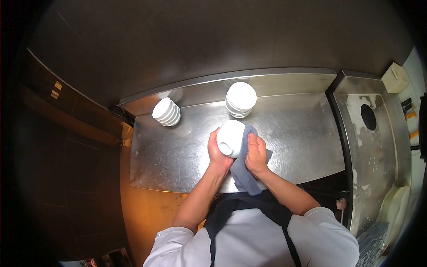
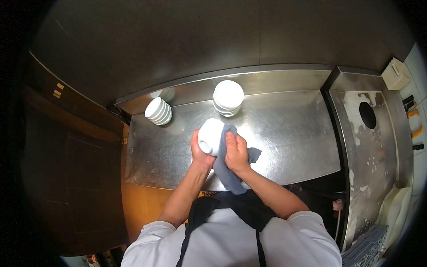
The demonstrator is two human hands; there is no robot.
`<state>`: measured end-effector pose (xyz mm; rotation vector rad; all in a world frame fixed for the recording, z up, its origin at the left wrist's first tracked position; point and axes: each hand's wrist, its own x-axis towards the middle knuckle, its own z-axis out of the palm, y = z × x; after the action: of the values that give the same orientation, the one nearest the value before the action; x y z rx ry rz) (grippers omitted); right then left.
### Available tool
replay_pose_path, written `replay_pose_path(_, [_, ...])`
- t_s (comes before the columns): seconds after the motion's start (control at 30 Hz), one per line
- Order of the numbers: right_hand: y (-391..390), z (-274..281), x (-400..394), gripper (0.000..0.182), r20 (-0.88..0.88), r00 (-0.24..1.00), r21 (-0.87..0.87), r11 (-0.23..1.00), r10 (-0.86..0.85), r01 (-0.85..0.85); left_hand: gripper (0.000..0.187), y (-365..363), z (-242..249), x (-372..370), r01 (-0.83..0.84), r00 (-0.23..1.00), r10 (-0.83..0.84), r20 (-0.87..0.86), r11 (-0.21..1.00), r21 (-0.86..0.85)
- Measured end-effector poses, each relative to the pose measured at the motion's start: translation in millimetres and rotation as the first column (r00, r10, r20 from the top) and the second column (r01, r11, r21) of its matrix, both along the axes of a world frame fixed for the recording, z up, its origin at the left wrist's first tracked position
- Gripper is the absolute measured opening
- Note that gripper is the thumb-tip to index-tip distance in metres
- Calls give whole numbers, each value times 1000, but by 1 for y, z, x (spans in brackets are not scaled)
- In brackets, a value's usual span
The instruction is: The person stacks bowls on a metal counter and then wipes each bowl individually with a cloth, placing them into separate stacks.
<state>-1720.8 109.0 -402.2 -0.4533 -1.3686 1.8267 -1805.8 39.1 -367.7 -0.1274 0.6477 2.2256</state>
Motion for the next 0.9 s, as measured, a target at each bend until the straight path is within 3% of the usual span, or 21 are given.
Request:
replay_pose_path(0.1, [16, 22, 6, 37, 206, 978, 178, 984, -25, -13, 37, 6, -25, -7, -276, 902, 121, -415, 900, -336])
replay_pose_path(0.13, [18, 18, 3, 32, 199, 979, 103, 992, 46, -67, 45, 5, -24, -5, -434, 721, 102, -686, 837, -332])
replay_pose_path(0.23, [4, 29, 5, 27, 149, 970, 199, 956, 190, -218, 48, -7, -13, -5, -268, 330, -298, -896, 880, -392])
replay_pose_path(0.27, [7, 21, 4, 36, 172, 974, 552, 805, 144, -217, 50, -9, -6, -6, 0, 721, -214, -659, 951, -309])
replay_pose_path(0.37, [17, 9, 12, 41, 337, 919, 832, 393, 205, -392, 47, -20, 22, -15, 201, 758, -327, -564, 940, -275])
replay_pose_path(0.4, [14, 6, 11, 37, 387, 907, 775, 473, 168, -419, 46, -21, 15, -17, 146, 697, -316, -644, 942, -303])
replay_pose_path(0.5, [-4, 6, 9, 33, 460, 768, 387, 677, 447, -626, 45, -25, 1, -23, -97, 531, -293, -795, 911, -400])
replay_pose_path(0.53, [-5, 20, 10, 26, 390, 728, 157, 738, 564, -656, 44, -25, -5, -26, -138, 492, -248, -834, 924, -356])
replay_pose_path(0.63, [-12, 41, 5, 24, 216, 768, 111, 766, 603, -633, 41, -24, -19, -33, -41, 803, -127, -582, 963, -267])
replay_pose_path(0.67, [-8, 30, 4, 26, 302, 813, 437, 685, 498, -582, 42, -24, -29, -41, 83, 881, -180, -438, 969, -231])
replay_pose_path(0.7, [-1, 13, 0, 27, 317, 857, 595, 618, 407, -514, 42, -24, -23, -42, 154, 898, -237, -371, 958, -240])
replay_pose_path(0.77, [12, -15, -6, 28, 291, 930, 843, 400, 224, -360, 44, -24, -2, -39, 295, 909, -350, -227, 924, -245])
replay_pose_path(0.8, [10, -8, -2, 30, 373, 915, 831, 383, 154, -403, 47, -24, 7, -37, 281, 918, -335, -213, 927, -248])
replay_pose_path(0.83, [8, -2, -3, 31, 438, 881, 711, 530, 180, -462, 46, -22, 3, -36, 107, 836, -281, -471, 926, -363])
replay_pose_path(0.9, [-4, 12, -2, 31, 544, 794, 380, 763, 272, -523, 46, -22, -12, -27, -297, 465, -255, -848, 857, -420])
